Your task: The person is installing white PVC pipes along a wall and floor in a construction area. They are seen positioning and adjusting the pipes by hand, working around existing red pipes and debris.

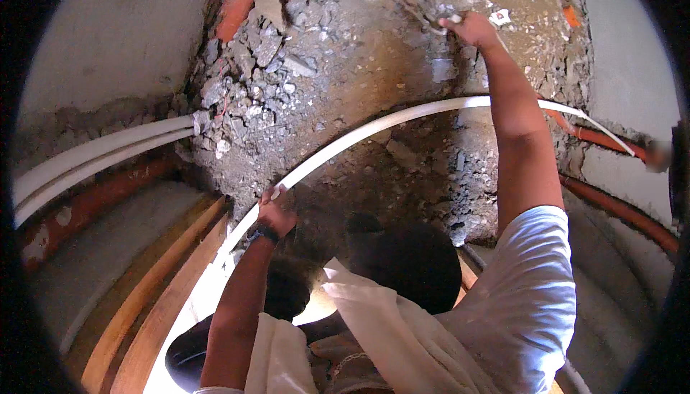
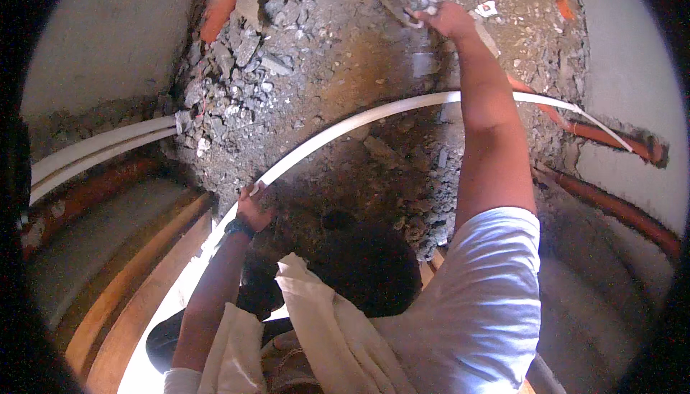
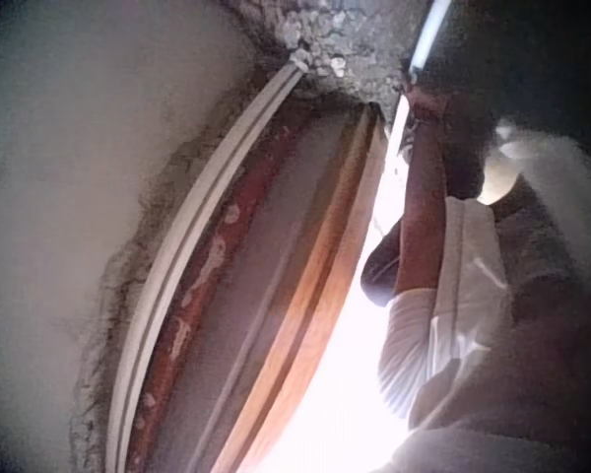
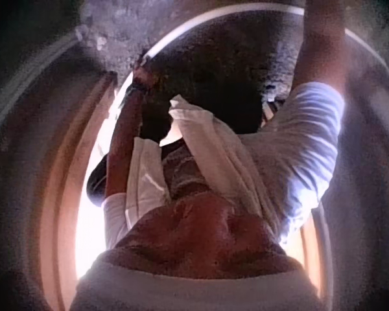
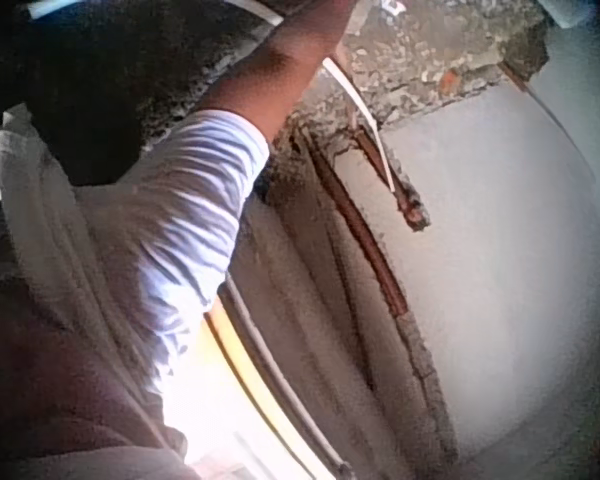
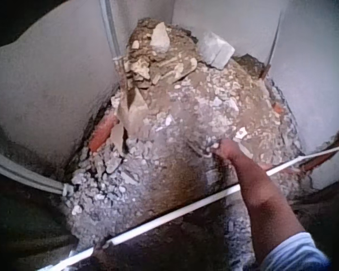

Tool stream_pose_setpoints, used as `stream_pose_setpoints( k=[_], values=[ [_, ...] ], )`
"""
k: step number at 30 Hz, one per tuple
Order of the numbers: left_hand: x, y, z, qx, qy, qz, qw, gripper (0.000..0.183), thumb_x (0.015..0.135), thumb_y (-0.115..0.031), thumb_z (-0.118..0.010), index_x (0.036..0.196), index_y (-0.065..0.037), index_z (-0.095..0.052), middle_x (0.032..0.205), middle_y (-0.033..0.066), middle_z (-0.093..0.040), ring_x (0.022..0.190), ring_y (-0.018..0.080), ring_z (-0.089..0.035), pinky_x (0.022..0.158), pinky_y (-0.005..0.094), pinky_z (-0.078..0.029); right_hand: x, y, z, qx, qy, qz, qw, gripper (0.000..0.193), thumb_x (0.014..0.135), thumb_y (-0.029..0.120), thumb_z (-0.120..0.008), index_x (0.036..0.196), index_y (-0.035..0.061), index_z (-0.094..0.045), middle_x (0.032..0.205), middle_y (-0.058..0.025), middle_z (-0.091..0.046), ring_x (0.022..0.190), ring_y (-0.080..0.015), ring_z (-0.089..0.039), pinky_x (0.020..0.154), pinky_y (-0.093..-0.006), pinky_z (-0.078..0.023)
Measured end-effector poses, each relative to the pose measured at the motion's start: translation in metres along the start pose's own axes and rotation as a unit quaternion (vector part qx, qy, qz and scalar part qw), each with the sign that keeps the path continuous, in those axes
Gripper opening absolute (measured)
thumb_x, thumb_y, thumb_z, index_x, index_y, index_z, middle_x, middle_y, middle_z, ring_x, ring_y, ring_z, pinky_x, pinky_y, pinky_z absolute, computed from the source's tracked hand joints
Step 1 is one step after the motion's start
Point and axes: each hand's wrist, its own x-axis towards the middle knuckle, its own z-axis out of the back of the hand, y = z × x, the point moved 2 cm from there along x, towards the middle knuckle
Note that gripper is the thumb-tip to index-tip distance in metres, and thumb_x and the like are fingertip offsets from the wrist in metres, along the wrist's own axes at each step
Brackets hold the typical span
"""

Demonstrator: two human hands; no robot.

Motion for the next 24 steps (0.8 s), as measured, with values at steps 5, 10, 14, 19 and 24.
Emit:
stream_pose_setpoints(
  k=[5, 10, 14, 19, 24],
  values=[
    [-0.004, -0.017, 0.023, -0.092, 0.017, 0.085, 0.992, 0.086, 0.071, -0.033, -0.077, 0.148, -0.010, -0.047, 0.146, 0.0271, -0.041, 0.136, 0.0413, -0.040, 0.114, 0.0515, -0.035, -0.048, 0.020, -0.029, 0.030, 0.107, 0.127, 0.986, 0.077, 0.071, 0.072, -0.072, 0.106, 0.0032, -0.073, 0.106, -0.0210, -0.072, 0.104, -0.0382, -0.068, 0.093, -0.0468, -0.051],
    [0.002, -0.017, 0.017, -0.103, 0.001, 0.065, 0.993, 0.087, 0.070, -0.033, -0.077, 0.148, -0.011, -0.047, 0.146, 0.0270, -0.038, 0.136, 0.0430, -0.039, 0.114, 0.0500, -0.035, -0.069, -0.059, -0.091, -0.056, 0.206, 0.077, 0.974, 0.066, 0.072, 0.057, -0.079, 0.111, 0.0045, -0.072, 0.117, -0.0224, -0.068, 0.114, -0.0349, -0.064, 0.097, -0.0474, -0.049],
    [-0.005, 0.033, -0.038, -0.249, -0.015, 0.080, 0.965, 0.085, 0.071, -0.030, -0.076, 0.148, -0.010, -0.047, 0.145, 0.0276, -0.037, 0.135, 0.0445, -0.038, 0.113, 0.0500, -0.036, -0.049, -0.062, -0.085, -0.162, 0.115, 0.075, 0.977, 0.064, 0.073, 0.057, -0.077, 0.111, 0.0067, -0.069, 0.113, -0.0214, -0.069, 0.111, -0.0385, -0.064, 0.094, -0.0515, -0.049],
    [-0.002, -0.006, 0.007, -0.020, 0.002, 0.026, 0.999, 0.083, 0.071, -0.029, -0.078, 0.146, -0.008, -0.049, 0.144, 0.0261, -0.041, 0.134, 0.0438, -0.040, 0.113, 0.0489, -0.037, -0.016, -0.077, -0.039, -0.152, -0.038, -0.028, 0.987, 0.059, 0.078, 0.058, -0.073, 0.110, 0.0075, -0.072, 0.113, -0.0173, -0.071, 0.110, -0.0384, -0.066, 0.099, -0.0557, -0.045],
    [0.000, -0.022, 0.036, -0.091, 0.033, 0.101, 0.990, 0.079, 0.073, -0.030, -0.077, 0.145, -0.009, -0.050, 0.141, 0.0262, -0.049, 0.133, 0.0403, -0.044, 0.113, 0.0455, -0.038, -0.019, -0.054, 0.022, -0.054, 0.032, -0.048, 0.997, 0.072, 0.076, 0.064, -0.069, 0.111, 0.0007, -0.072, 0.113, -0.0245, -0.070, 0.108, -0.0401, -0.067, 0.094, -0.0483, -0.052]
  ],
)
